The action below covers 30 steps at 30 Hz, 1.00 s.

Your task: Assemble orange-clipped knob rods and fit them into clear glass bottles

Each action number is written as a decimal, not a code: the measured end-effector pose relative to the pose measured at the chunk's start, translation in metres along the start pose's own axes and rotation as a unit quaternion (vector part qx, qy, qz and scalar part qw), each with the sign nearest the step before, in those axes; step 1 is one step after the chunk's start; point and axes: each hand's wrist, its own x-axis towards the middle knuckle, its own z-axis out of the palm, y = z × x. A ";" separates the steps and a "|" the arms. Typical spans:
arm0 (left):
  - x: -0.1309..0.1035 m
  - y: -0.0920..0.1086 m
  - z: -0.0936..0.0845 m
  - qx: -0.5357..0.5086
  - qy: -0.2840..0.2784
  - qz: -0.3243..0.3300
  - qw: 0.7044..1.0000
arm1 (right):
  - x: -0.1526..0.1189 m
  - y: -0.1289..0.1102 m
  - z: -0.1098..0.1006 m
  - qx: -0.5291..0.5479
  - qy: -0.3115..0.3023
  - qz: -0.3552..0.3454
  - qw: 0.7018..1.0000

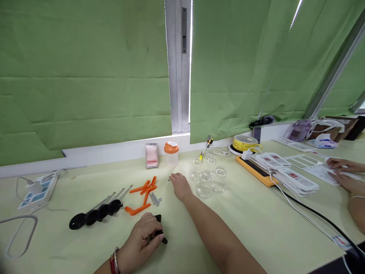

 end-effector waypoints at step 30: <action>0.002 -0.003 0.000 0.015 -0.063 -0.067 0.996 | -0.067 -0.026 -0.017 0.206 -0.064 -0.051 0.975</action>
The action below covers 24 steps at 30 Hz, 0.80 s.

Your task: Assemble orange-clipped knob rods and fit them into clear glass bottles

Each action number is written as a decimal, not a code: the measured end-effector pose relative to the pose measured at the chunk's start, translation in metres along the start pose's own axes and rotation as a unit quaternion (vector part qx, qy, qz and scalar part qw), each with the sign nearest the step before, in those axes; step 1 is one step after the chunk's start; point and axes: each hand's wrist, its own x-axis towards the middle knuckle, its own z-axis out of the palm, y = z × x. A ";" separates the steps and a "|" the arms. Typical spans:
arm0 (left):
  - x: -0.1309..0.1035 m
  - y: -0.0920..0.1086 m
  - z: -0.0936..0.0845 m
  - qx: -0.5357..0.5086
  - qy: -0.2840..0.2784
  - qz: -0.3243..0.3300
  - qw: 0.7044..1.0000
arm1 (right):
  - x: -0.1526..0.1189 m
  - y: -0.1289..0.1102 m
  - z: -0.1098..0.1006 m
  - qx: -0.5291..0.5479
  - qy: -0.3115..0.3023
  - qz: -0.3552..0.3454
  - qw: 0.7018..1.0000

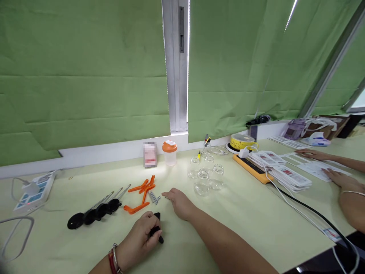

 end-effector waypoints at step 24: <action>0.001 0.010 0.003 0.092 0.025 0.130 0.987 | -0.005 0.003 0.001 0.092 0.072 0.010 0.993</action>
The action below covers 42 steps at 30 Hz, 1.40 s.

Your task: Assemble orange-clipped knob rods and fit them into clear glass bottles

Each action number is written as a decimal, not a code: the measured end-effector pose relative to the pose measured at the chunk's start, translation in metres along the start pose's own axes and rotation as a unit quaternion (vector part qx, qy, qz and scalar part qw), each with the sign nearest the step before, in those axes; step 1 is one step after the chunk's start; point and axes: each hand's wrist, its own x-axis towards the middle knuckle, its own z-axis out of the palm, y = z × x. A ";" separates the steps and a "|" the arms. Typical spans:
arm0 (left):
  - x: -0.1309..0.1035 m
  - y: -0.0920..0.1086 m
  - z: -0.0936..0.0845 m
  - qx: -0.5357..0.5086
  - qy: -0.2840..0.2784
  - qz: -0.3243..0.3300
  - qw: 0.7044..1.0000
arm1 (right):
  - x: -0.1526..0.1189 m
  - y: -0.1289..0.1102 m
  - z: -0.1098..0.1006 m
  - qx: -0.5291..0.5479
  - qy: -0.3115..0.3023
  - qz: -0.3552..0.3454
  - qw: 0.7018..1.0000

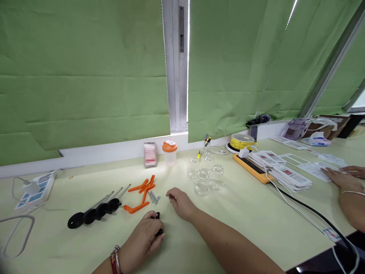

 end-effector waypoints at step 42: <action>0.001 -0.011 0.006 -0.084 -0.018 -0.076 0.993 | -0.014 -0.011 -0.017 -0.120 -0.123 -0.036 0.984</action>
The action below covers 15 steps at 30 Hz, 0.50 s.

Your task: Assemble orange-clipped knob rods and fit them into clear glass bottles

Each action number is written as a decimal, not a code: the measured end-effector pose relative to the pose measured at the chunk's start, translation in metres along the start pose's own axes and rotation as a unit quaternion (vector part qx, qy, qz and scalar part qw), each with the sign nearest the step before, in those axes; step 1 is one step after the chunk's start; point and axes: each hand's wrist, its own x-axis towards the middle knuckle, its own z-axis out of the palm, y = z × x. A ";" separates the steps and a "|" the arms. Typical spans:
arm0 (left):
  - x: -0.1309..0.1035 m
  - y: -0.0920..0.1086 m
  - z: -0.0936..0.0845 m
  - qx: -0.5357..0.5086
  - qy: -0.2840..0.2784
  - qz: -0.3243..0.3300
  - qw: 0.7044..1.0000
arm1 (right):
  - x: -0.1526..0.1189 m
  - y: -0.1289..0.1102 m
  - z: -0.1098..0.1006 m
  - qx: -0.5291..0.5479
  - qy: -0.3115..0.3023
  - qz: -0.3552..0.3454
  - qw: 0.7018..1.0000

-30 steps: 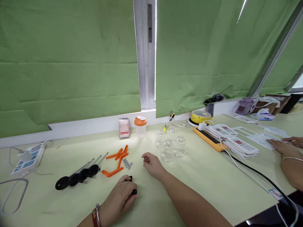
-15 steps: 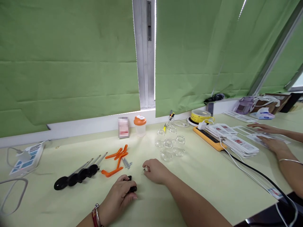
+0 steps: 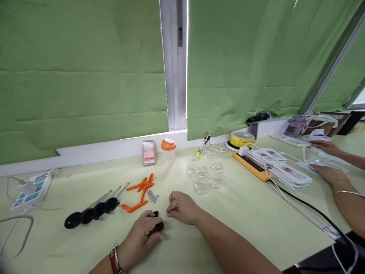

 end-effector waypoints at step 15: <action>-0.002 -0.003 0.003 -0.012 0.003 0.022 1.000 | 0.004 -0.004 0.014 -0.025 0.029 -0.083 0.996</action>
